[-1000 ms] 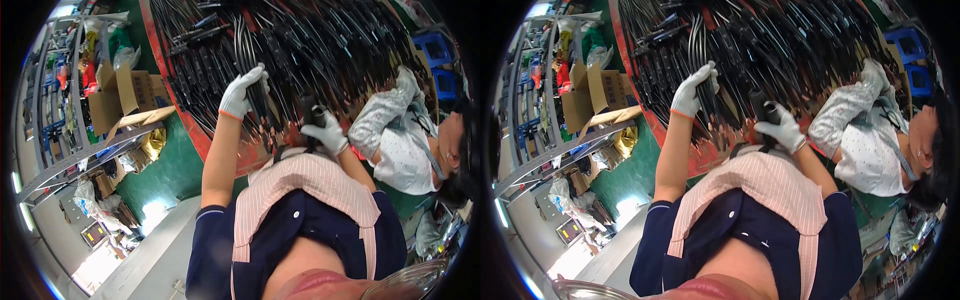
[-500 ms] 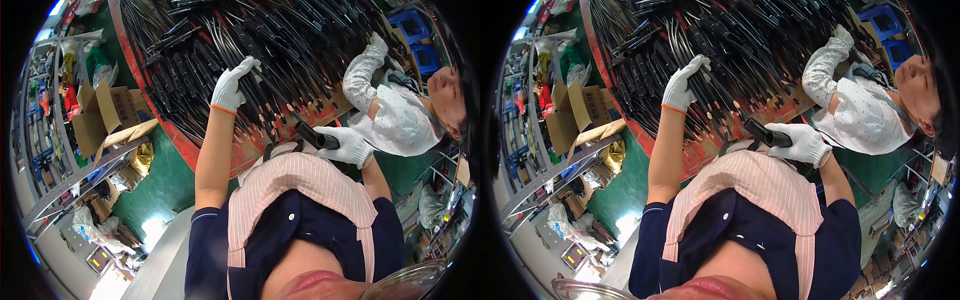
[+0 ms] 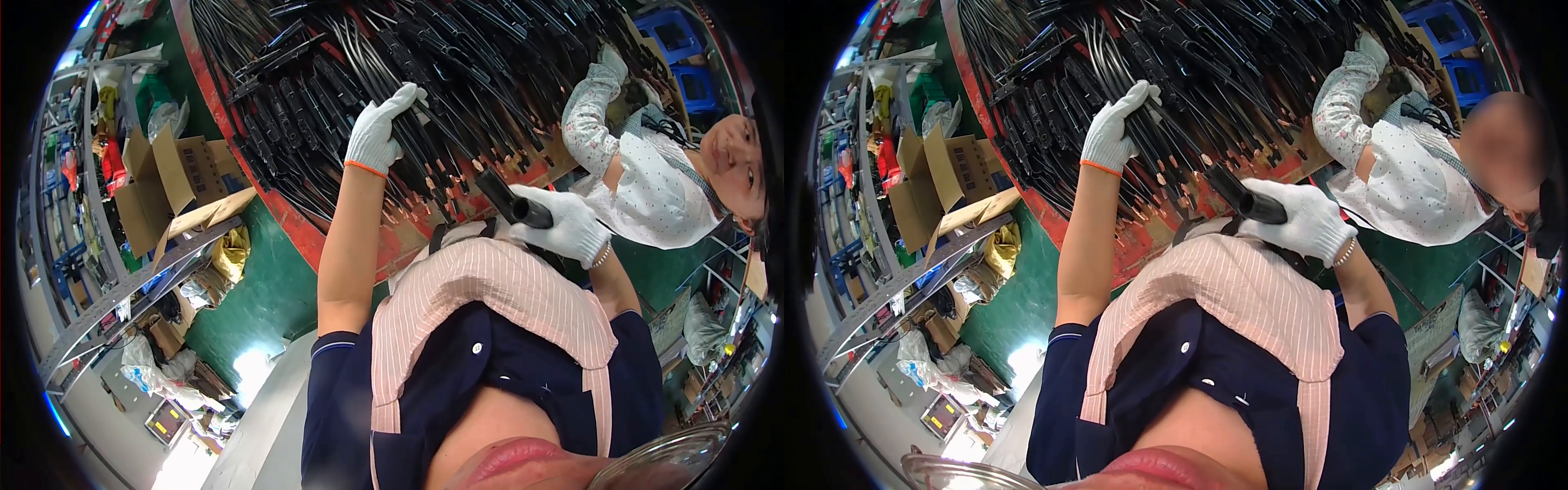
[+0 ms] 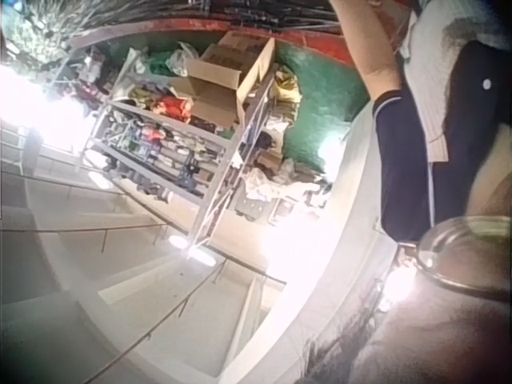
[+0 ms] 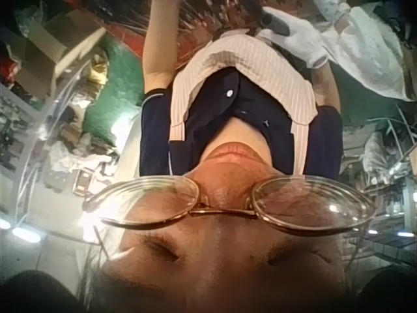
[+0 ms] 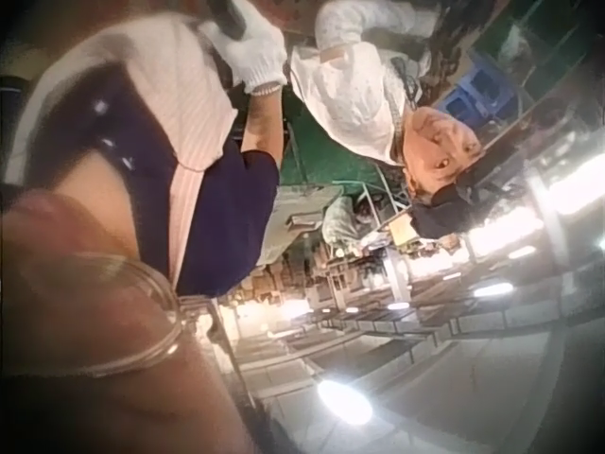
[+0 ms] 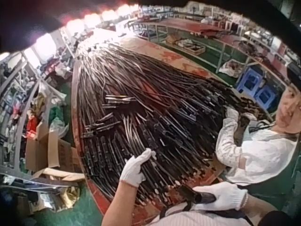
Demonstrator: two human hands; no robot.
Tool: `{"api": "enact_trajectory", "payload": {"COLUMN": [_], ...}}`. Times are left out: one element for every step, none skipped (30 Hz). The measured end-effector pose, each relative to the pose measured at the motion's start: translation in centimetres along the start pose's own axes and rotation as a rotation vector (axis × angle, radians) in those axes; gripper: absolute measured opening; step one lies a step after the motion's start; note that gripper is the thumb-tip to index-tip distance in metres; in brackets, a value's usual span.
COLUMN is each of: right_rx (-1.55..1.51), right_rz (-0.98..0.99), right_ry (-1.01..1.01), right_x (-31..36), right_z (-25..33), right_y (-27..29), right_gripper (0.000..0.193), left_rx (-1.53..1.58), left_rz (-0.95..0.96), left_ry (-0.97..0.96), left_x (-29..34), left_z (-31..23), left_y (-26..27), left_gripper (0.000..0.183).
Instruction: The person organizes and sorts bundles of black cables on a workbench by hand.
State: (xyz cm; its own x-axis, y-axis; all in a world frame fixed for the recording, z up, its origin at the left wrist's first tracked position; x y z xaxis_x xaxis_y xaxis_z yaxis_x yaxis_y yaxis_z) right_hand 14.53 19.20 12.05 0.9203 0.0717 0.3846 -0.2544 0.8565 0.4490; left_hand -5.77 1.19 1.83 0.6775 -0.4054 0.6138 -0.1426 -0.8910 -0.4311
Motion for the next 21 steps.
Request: {"api": "enact_trajectory", "payload": {"right_rx": [-0.011,-0.032,-0.053,-0.080,0.007,-0.017,-0.040,-0.071,-0.091,-0.197,-0.300,-0.457,-0.537,-0.511,-0.485,-0.477,-0.472,-0.714,-0.959,-0.856,-0.621], "right_rz": [-0.020,0.062,0.144,0.096,0.060,0.035,0.017,0.036,0.073,0.073,0.070,0.046,0.044,0.045,0.047,0.022,0.031,0.088,0.139,0.093,-0.008], "right_ry": [-0.021,-0.070,-0.118,-0.015,-0.052,-0.067,-0.079,-0.095,-0.117,-0.118,-0.115,-0.155,-0.189,-0.177,-0.165,-0.186,-0.187,-0.296,-0.409,-0.356,-0.252], "right_x": [-1.0,-2.3,-3.3,-4.1,-5.3,-6.0,-6.7,-7.3,-8.2,-9.2,-10.5,-11.5,-12.7,-13.2,-13.5,-13.3,-13.2,-12.9,-12.5,-13.3,-14.5], "right_z": [0.1,0.0,-0.1,0.5,0.9,1.0,1.2,1.1,1.2,1.1,1.1,1.2,0.7,0.5,0.5,0.1,0.4,0.7,1.0,1.1,0.6], "right_y": [-0.1,-0.5,-1.0,-1.8,-2.2,-1.9,-1.6,-1.5,-1.7,-2.4,-3.0,-3.6,-4.2,-4.4,-4.5,-4.4,-3.9,-3.5,-3.7,-3.4,-3.0], "right_gripper": [0.055,0.052,0.049,0.044,0.045,0.044,0.044,0.041,0.039,0.040,0.040,0.042,0.042,0.038,0.034,0.031,0.031,0.031,0.031,0.034,0.041], "left_rx": [-0.038,-0.077,-0.078,-0.045,-0.012,-0.059,-0.059,0.015,0.091,0.121,0.123,0.114,0.107,0.110,0.064,0.095,0.128,0.136,0.107,0.078,0.080], "left_rz": [0.003,0.013,0.016,0.034,0.052,0.059,0.050,0.075,0.102,0.103,0.105,0.102,0.101,0.082,0.045,0.026,0.003,-0.004,0.031,0.066,0.065], "left_ry": [-0.002,-0.004,-0.008,0.014,0.037,-0.014,-0.020,-0.005,0.011,0.014,0.012,0.016,0.017,0.004,0.047,0.047,0.045,0.044,0.037,0.031,0.035], "left_x": [0.0,-0.1,0.0,0.3,0.7,0.8,1.0,1.0,0.8,0.8,0.7,0.7,0.5,0.5,0.7,1.1,1.5,1.6,1.8,2.1,2.4], "left_z": [0.0,-0.1,-0.4,-0.6,-0.8,-1.2,-1.3,-1.0,-0.7,-0.3,0.1,0.5,0.5,0.3,0.3,0.3,0.2,0.0,-0.3,-0.6,-0.8], "left_y": [0.1,0.1,0.0,0.0,0.0,-0.1,0.5,1.1,1.7,1.9,1.9,1.8,1.6,1.7,2.0,2.2,2.6,2.9,2.8,2.7,2.8], "left_gripper": [0.020,0.022,0.022,0.022,0.022,0.017,0.017,0.018,0.019,0.021,0.021,0.022,0.024,0.023,0.023,0.023,0.023,0.023,0.024,0.024,0.024]}}
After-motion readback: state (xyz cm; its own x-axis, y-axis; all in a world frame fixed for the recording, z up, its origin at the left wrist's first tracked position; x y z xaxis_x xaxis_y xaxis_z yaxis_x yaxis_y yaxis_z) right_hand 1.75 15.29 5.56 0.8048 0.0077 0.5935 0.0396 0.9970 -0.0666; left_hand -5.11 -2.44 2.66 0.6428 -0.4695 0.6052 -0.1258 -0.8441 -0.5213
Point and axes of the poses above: each hand's wrist, its own x-axis away from the middle knuckle, its own y-axis out of the back of the hand, z = x × y, the point moved 6 cm from there along -x, towards the middle knuckle, and after that the axes turned 2 degrees about -x, right-handed, at the moved point
